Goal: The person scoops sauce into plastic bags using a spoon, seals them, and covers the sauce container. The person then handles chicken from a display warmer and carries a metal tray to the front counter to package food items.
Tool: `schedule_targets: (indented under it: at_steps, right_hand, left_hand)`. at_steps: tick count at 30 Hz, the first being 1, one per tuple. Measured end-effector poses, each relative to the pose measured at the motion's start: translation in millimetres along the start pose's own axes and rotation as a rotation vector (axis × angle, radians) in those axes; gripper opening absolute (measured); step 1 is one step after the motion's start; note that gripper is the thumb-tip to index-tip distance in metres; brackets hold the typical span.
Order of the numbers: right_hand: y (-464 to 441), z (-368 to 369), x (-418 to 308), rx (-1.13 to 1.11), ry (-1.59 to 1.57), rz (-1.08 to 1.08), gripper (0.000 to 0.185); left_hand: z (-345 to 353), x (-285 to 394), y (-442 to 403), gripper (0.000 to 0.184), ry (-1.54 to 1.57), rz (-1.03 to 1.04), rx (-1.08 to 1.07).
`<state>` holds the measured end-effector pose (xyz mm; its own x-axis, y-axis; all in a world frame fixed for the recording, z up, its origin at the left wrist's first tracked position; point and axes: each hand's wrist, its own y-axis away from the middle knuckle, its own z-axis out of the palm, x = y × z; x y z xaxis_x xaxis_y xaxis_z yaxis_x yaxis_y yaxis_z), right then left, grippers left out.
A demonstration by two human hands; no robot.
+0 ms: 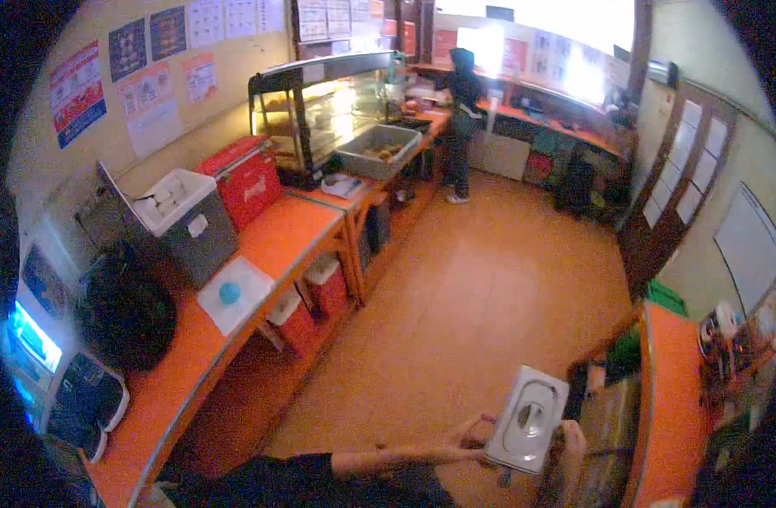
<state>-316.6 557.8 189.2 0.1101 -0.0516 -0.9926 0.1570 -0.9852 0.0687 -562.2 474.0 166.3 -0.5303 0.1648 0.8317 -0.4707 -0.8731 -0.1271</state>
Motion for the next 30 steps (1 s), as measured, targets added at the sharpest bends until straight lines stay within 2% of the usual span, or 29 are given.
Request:
schedule_targets:
  at_steps: [1,2,4,5,7,8,9,10,11,13,14,15,16,17,19,20,21,22,25,27,28,30]
  right_hand:
    - [-38.2,26.6,-7.1,-0.023,0.166,-0.145,0.025]
    - [-72.5,53.9,-13.9,-0.043,0.156,-0.154,0.025]
    - [-140.3,116.9,-31.1,-0.174,-0.068,0.042,0.027]
    - [-171.9,150.9,-49.0,-0.197,-0.071,0.04,0.027]
    - [-228.9,206.7,-83.9,-0.457,-0.04,0.167,0.03]
    - [-271.3,226.0,-81.8,-0.561,-0.025,0.159,0.033]
    - [-318.3,255.8,-73.4,-0.662,-0.019,0.149,0.035]
    - [-357.6,289.5,-78.6,-0.705,0.019,0.073,0.036]
    - [-395.0,329.4,-90.8,-0.749,0.056,-0.003,0.036]
    - [-454.1,412.9,-119.3,-0.805,0.066,-0.205,0.029]
    - [-492.1,462.9,-119.5,-0.828,0.129,-0.407,0.025]
    - [-524.3,510.9,-119.6,-0.847,0.189,-0.606,0.021]
    - [-540.3,554.4,-137.7,-0.915,0.202,-0.631,0.02]
    - [-547.3,597.5,-153.8,-0.978,0.211,-0.661,0.021]
    - [-577.6,695.4,-152.2,-0.905,0.177,-0.953,0.026]
    - [-581.0,731.2,-163.7,-0.897,0.249,-0.933,0.027]
    - [-585.7,765.8,-175.4,-0.885,0.322,-0.916,0.028]
    - [-596.3,803.9,-179.0,-0.898,0.311,-0.924,0.028]
    - [-625.2,921.9,-175.3,-0.838,0.202,-0.998,0.031]
    - [-638.6,981.8,-186.6,-0.667,0.251,-0.984,0.028]
    - [-645.1,1003.0,-190.7,-0.675,0.25,-0.983,0.028]
    - [-651.7,1031.8,-191.1,-0.679,0.095,-1.043,0.028]
  left_hand:
    - [-27.2,15.1,-3.9,0.062,-0.011,-0.013,0.078]
    - [-59.7,17.9,-9.2,0.062,-0.024,-0.003,0.096]
    - [-133.0,26.6,-19.1,0.065,-0.213,0.093,0.193]
    - [-163.4,39.7,-23.8,0.066,-0.279,0.126,0.234]
    - [-200.0,91.6,-23.6,0.06,-0.6,0.292,0.388]
    - [-216.3,114.2,-24.8,0.058,-0.713,0.351,0.452]
    - [-234.8,136.8,-24.4,0.058,-0.558,0.341,0.541]
    - [-251.3,157.9,-22.4,0.059,-0.399,0.326,0.629]
    - [-269.3,178.3,-19.0,0.059,-0.417,0.333,0.651]
    - [-301.4,212.7,-13.2,0.06,-0.736,0.374,0.845]
    - [-317.1,223.6,-12.8,0.06,-0.733,0.378,0.875]
    - [-334.0,231.0,-12.3,0.059,-0.53,0.452,0.981]
    - [-351.5,239.6,-13.0,0.058,-0.324,0.528,1.077]
    - [-351.9,262.5,-15.0,0.059,-0.341,0.507,1.19]
    - [-376.7,288.3,-13.9,0.059,-0.397,0.535,1.308]
    - [-393.1,299.4,-10.4,0.06,-0.452,0.549,1.405]
    - [-421.4,300.5,-1.0,0.061,-0.647,0.644,1.408]
    - [-434.8,310.7,1.5,0.061,-0.654,0.65,1.423]
    - [-482.4,330.1,6.4,0.063,-0.458,0.676,1.673]
    - [-515.8,348.5,12.3,0.064,-0.408,0.727,1.65]
    - [-524.6,357.7,10.3,0.064,-0.323,0.766,1.621]
    - [-534.4,377.3,6.8,0.065,-0.165,0.687,1.693]
